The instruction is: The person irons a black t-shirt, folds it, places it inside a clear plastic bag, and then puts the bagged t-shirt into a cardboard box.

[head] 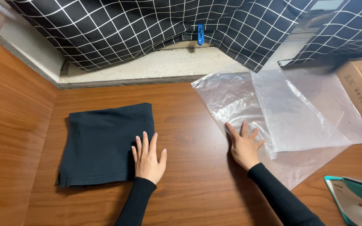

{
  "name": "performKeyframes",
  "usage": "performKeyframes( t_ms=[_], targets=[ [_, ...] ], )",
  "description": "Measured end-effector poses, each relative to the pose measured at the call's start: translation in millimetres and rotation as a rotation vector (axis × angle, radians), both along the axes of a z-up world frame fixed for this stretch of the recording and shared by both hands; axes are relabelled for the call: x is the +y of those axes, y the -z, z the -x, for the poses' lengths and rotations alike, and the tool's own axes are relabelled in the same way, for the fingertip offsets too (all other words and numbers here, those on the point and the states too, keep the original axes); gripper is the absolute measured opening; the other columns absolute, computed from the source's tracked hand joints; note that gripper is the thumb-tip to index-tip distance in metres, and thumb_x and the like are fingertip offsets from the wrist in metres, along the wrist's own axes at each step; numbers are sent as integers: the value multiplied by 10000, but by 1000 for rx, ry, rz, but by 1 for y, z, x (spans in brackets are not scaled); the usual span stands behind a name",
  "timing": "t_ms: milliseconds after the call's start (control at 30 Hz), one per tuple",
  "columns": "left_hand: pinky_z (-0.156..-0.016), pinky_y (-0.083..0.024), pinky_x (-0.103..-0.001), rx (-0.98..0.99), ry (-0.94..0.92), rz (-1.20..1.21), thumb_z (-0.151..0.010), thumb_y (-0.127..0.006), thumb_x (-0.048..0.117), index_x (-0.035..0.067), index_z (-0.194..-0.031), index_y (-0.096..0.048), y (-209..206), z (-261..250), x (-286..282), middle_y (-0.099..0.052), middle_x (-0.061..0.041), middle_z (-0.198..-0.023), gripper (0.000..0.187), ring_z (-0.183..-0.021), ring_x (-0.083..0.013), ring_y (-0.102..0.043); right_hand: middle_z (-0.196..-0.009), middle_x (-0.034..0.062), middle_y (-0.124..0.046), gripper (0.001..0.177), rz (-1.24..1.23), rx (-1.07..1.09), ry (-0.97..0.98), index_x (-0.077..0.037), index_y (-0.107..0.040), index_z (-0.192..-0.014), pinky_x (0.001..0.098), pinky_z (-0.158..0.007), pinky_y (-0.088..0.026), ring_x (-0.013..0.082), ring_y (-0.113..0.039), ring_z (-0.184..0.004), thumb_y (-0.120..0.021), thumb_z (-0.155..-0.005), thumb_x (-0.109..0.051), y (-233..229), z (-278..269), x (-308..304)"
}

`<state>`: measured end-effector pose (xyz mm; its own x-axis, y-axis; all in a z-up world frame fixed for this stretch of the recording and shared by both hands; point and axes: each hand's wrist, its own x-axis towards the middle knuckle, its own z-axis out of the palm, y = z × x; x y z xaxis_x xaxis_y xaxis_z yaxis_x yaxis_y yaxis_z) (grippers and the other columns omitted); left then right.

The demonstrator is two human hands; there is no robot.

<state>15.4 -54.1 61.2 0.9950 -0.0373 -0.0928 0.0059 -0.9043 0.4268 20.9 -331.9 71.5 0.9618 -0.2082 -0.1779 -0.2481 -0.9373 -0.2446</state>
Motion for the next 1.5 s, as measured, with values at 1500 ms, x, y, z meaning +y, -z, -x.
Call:
performKeyframes(
  t_ms=[1500],
  targets=[
    [-996, -164, -561, -318, 837, 144, -820, -434, 196, 37, -1017, -573, 5, 112, -88, -585, -208, -1021, 289, -1161, -428, -373, -1368, 150, -230, 646, -133, 84, 87, -244, -130, -1384, 716, -906, -110, 494, -75, -1271, -310, -828, -519, -17, 41, 45]
  ],
)
